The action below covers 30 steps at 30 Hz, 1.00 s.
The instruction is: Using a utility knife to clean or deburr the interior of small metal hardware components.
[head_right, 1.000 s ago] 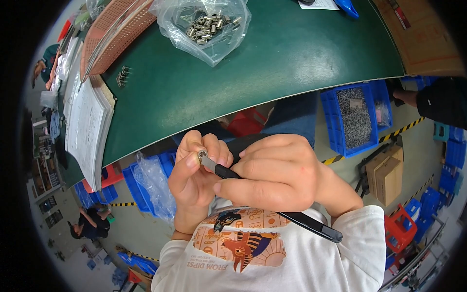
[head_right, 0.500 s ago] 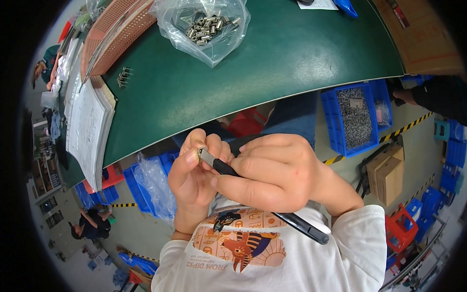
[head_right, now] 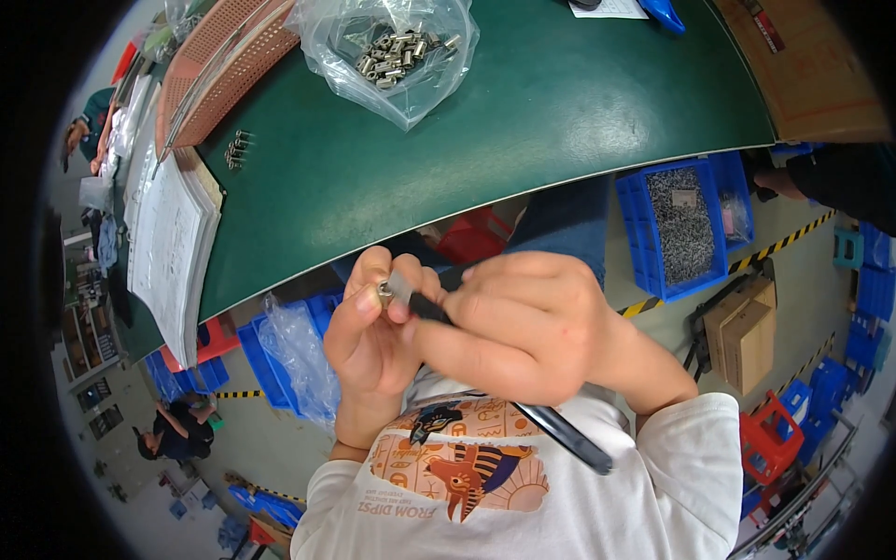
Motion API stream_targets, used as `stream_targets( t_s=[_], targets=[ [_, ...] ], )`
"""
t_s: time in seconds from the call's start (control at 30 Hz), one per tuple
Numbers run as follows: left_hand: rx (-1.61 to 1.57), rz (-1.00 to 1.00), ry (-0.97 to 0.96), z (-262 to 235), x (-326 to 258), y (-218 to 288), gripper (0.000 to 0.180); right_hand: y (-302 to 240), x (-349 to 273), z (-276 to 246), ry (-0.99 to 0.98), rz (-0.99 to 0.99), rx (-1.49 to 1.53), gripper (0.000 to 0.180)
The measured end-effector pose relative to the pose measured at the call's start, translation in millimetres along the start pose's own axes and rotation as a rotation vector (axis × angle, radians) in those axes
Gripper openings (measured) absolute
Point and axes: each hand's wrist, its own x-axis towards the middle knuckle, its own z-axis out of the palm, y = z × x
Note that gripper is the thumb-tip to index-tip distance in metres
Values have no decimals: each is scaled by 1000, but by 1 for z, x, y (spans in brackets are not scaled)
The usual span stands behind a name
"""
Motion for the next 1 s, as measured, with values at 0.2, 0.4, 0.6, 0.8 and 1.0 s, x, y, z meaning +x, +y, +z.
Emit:
stream_targets(
  t_s=[0.2, 0.4, 0.6, 0.8, 1.0],
  targets=[
    [31, 46, -25, 1, 2, 1, 5, -2, -3, -9, -75, 142, 45, 15],
    [61, 48, -34, 0, 2, 0, 6, -3, -1, -8, -13, 261, 301, 18],
    [66, 45, -20, 0, 2, -1, 6, -7, -2, -3, 31, 352, 478, 12],
    [26, -5, -34, -1, 2, 0, 8, -2, -1, -11, 81, 506, 728, 16],
    [-74, -172, -59, -1, 2, 3, 8, 19, -1, -9, 101, 629, 1164, 21]
  ],
)
